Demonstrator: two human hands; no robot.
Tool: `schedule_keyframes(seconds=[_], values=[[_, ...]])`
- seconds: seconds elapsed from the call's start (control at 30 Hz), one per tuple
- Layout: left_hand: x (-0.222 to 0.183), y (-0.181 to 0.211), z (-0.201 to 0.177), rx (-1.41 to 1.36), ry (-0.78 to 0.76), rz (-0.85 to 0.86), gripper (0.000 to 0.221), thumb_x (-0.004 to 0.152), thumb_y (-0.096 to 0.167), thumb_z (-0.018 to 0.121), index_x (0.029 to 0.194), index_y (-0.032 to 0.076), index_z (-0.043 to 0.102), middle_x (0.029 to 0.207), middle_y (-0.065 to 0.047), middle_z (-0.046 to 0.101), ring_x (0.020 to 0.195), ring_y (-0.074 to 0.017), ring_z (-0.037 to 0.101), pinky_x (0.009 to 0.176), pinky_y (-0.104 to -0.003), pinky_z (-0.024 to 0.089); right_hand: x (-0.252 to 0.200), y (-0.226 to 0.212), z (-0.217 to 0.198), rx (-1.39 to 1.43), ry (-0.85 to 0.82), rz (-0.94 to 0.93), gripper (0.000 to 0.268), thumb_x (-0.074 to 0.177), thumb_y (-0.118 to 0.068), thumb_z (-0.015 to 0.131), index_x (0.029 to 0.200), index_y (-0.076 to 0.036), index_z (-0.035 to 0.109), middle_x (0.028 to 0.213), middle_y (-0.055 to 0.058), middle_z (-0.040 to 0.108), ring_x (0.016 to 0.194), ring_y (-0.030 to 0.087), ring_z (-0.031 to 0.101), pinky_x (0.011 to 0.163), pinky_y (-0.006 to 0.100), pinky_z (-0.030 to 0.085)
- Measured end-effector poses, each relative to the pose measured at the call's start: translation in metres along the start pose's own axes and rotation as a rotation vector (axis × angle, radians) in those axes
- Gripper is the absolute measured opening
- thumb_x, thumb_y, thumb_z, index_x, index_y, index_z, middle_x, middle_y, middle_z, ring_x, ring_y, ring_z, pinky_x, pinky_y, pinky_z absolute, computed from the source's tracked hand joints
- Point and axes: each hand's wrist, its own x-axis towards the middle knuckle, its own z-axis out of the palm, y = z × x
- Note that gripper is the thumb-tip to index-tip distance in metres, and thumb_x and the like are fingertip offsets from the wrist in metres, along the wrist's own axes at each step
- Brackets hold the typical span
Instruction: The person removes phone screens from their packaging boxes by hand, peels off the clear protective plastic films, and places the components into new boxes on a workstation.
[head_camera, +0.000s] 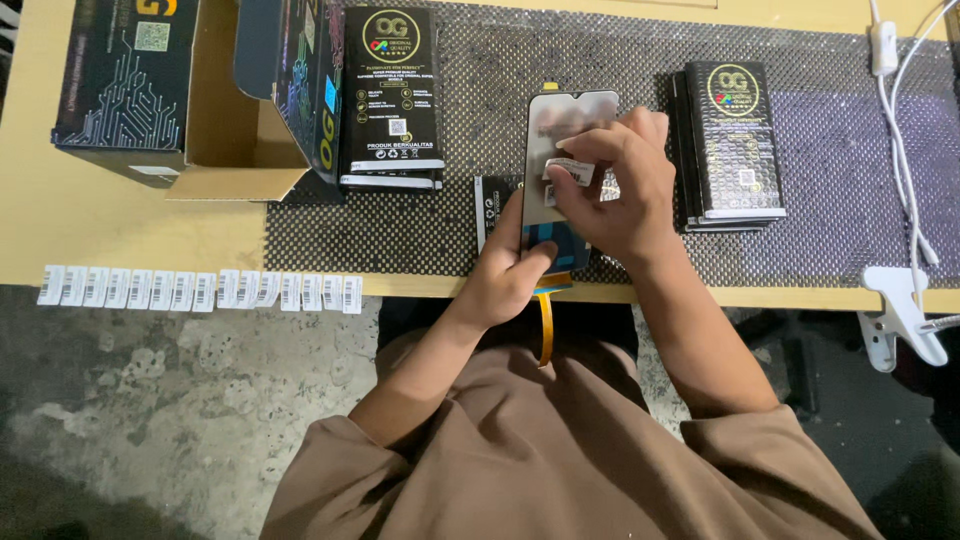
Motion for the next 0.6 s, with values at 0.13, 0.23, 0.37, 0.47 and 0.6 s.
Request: schedule_keyframes(seconds=[0.13, 0.23, 0.37, 0.47, 0.6], values=[[0.000, 0.005, 0.003, 0.039, 0.014, -0.008, 0.067, 0.096, -0.004, 0.050, 0.160, 0.009, 0.032, 0.142, -0.013, 0.058, 0.122, -0.0195, 0.056, 0.102, -0.041, 0.051, -0.002, 0.002, -0.001, -0.027, -0.015, 0.040, 0.019, 0.092, -0.008, 0.082, 0.106, 0.000, 0.071, 0.075, 0.008, 0.061, 0.070, 0.028, 0.048, 0.079, 0.041, 0.039], [0.001, 0.009, 0.005, 0.064, 0.014, -0.012, 0.067, 0.095, -0.004, 0.050, 0.159, 0.008, 0.033, 0.143, -0.013, 0.057, 0.124, -0.0200, 0.055, 0.104, -0.043, 0.050, -0.003, 0.001, -0.002, -0.044, -0.028, 0.051, 0.020, 0.092, -0.008, 0.082, 0.106, 0.001, 0.071, 0.076, 0.008, 0.061, 0.071, 0.029, 0.049, 0.079, 0.042, 0.039], [0.001, 0.015, 0.007, 0.070, 0.018, -0.009, 0.066, 0.096, -0.004, 0.050, 0.159, 0.007, 0.033, 0.144, -0.015, 0.056, 0.127, -0.0221, 0.054, 0.105, -0.046, 0.049, -0.001, 0.000, -0.006, -0.099, -0.077, 0.056, 0.024, 0.091, -0.009, 0.085, 0.109, -0.001, 0.071, 0.078, 0.008, 0.062, 0.075, 0.030, 0.050, 0.081, 0.044, 0.037], [-0.001, 0.011, 0.008, 0.069, 0.037, -0.009, 0.066, 0.096, -0.003, 0.051, 0.158, 0.005, 0.034, 0.142, -0.014, 0.056, 0.128, -0.0203, 0.050, 0.109, -0.047, 0.047, 0.009, -0.011, -0.011, -0.169, -0.077, 0.064, 0.031, 0.087, -0.010, 0.092, 0.109, -0.001, 0.071, 0.079, 0.009, 0.065, 0.081, 0.032, 0.054, 0.081, 0.043, 0.043], [-0.004, 0.028, 0.013, 0.126, 0.058, -0.098, 0.059, 0.098, 0.004, 0.048, 0.155, 0.006, 0.034, 0.145, -0.014, 0.052, 0.137, -0.0226, 0.048, 0.119, -0.035, 0.039, -0.001, -0.008, -0.016, -0.364, -0.130, 0.126, 0.036, 0.092, -0.025, 0.095, 0.108, -0.006, 0.069, 0.087, -0.003, 0.066, 0.088, 0.024, 0.052, 0.086, 0.043, 0.033]])
